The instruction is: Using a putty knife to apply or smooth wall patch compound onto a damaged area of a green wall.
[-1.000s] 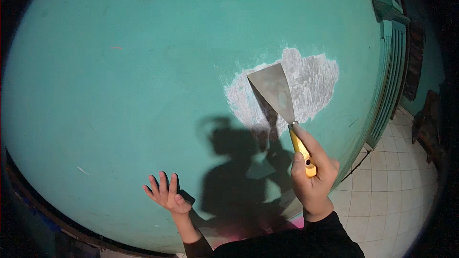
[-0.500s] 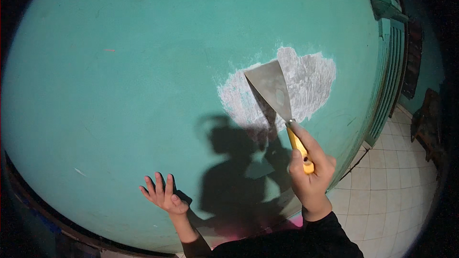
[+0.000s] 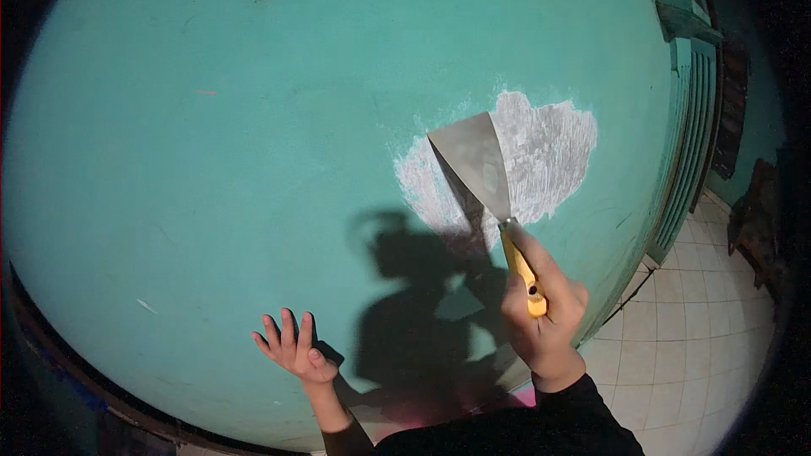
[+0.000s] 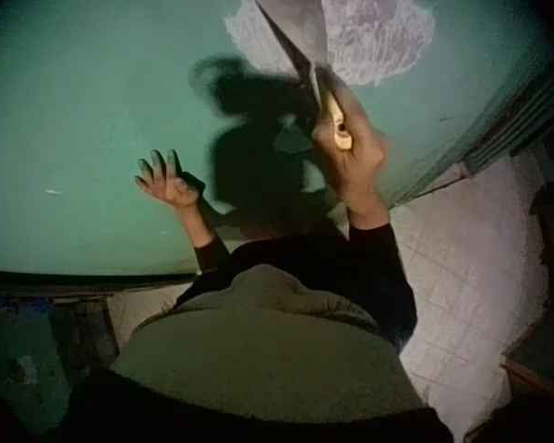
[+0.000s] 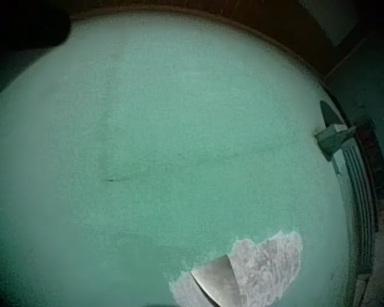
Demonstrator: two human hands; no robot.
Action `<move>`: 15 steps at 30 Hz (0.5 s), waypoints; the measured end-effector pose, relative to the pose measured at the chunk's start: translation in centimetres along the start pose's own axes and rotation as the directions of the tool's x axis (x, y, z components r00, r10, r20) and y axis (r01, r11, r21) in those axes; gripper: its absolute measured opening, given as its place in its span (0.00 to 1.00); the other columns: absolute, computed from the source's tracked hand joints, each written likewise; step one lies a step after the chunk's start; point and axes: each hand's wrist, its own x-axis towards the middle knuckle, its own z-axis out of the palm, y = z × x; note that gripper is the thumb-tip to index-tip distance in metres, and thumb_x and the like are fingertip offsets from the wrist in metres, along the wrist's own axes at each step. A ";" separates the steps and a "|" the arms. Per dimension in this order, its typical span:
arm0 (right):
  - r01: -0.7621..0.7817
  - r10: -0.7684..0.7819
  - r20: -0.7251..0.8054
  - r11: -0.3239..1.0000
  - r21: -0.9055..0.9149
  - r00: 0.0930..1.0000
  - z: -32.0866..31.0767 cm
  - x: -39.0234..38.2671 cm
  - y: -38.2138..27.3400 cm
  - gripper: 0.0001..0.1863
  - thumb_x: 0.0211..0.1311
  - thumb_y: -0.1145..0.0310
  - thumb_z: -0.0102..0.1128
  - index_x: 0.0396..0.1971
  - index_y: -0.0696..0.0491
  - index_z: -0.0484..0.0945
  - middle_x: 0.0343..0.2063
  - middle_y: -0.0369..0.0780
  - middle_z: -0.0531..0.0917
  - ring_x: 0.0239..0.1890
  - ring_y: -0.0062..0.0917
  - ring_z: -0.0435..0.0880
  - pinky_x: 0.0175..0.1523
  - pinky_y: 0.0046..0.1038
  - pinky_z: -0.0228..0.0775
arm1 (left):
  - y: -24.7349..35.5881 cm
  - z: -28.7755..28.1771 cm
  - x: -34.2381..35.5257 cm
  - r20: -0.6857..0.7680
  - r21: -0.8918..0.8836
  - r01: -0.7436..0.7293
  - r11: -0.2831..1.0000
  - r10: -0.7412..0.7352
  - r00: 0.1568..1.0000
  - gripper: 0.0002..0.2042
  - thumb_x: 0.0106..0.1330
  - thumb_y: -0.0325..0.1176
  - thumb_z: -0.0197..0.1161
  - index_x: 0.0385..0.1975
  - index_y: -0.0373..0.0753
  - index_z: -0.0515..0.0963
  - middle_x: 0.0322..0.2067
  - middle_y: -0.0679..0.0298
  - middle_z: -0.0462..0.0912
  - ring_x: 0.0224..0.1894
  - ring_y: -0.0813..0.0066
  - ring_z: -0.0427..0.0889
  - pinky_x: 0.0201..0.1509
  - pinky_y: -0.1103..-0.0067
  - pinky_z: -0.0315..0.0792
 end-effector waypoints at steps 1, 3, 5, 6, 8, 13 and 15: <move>0.001 -0.001 0.001 1.000 0.001 1.000 0.0 0.0 -0.1 0.19 0.48 0.78 0.50 0.44 0.62 0.74 0.26 0.43 0.80 0.22 0.18 0.77 0.30 0.18 0.68 | -0.1 0.0 0.0 0.000 0.001 0.001 1.000 -0.001 1.000 0.25 0.66 0.43 0.29 0.46 0.43 0.76 0.55 0.60 0.69 0.63 0.54 0.58 0.67 0.58 0.36; 0.058 -0.057 0.012 0.996 -0.063 0.998 -0.1 -0.1 -0.1 0.18 0.49 0.78 0.50 0.43 0.62 0.74 0.25 0.44 0.80 0.21 0.19 0.78 0.30 0.18 0.68 | -0.1 -0.1 0.0 -0.012 -0.010 0.000 1.000 -0.001 1.000 0.25 0.66 0.43 0.29 0.46 0.43 0.76 0.55 0.60 0.69 0.63 0.54 0.58 0.67 0.58 0.36; 0.092 -0.092 0.001 0.995 -0.046 0.996 0.0 -0.1 0.2 0.18 0.49 0.79 0.50 0.43 0.62 0.74 0.25 0.44 0.80 0.20 0.20 0.78 0.29 0.18 0.68 | -0.2 0.1 -0.1 -0.010 -0.007 0.005 1.000 -0.005 1.000 0.25 0.66 0.44 0.29 0.46 0.43 0.76 0.55 0.61 0.70 0.63 0.54 0.58 0.67 0.58 0.36; 0.124 -0.124 -0.010 0.992 -0.029 0.992 0.0 0.0 0.3 0.18 0.49 0.79 0.50 0.43 0.62 0.74 0.24 0.44 0.79 0.20 0.20 0.78 0.29 0.18 0.68 | -0.2 0.2 -0.1 -0.005 -0.004 0.009 1.000 -0.009 1.000 0.25 0.66 0.44 0.29 0.46 0.44 0.76 0.55 0.61 0.70 0.63 0.54 0.58 0.67 0.58 0.36; 0.133 -0.133 -0.007 0.990 -0.046 0.991 0.3 0.4 0.2 0.17 0.49 0.79 0.51 0.42 0.62 0.75 0.24 0.45 0.79 0.20 0.21 0.78 0.29 0.18 0.68 | -0.2 0.2 0.0 -0.010 -0.004 0.017 1.000 -0.017 1.000 0.25 0.66 0.44 0.30 0.47 0.44 0.76 0.55 0.61 0.70 0.63 0.54 0.58 0.66 0.58 0.36; 0.104 -0.100 0.040 0.990 -0.097 0.994 -0.2 0.3 0.0 0.18 0.48 0.79 0.51 0.42 0.62 0.75 0.23 0.45 0.79 0.20 0.21 0.78 0.28 0.18 0.68 | -0.1 0.4 0.0 -0.023 -0.007 0.023 1.000 -0.023 0.999 0.25 0.65 0.43 0.30 0.47 0.44 0.76 0.55 0.61 0.70 0.62 0.53 0.59 0.66 0.57 0.36; 0.095 -0.090 0.044 0.987 -0.129 0.995 -0.1 0.1 0.3 0.18 0.47 0.80 0.51 0.42 0.62 0.75 0.23 0.45 0.79 0.20 0.21 0.78 0.28 0.18 0.68 | 0.0 0.4 0.0 -0.008 -0.004 0.028 1.000 -0.028 1.000 0.25 0.65 0.43 0.30 0.46 0.43 0.76 0.54 0.61 0.70 0.62 0.52 0.59 0.66 0.57 0.37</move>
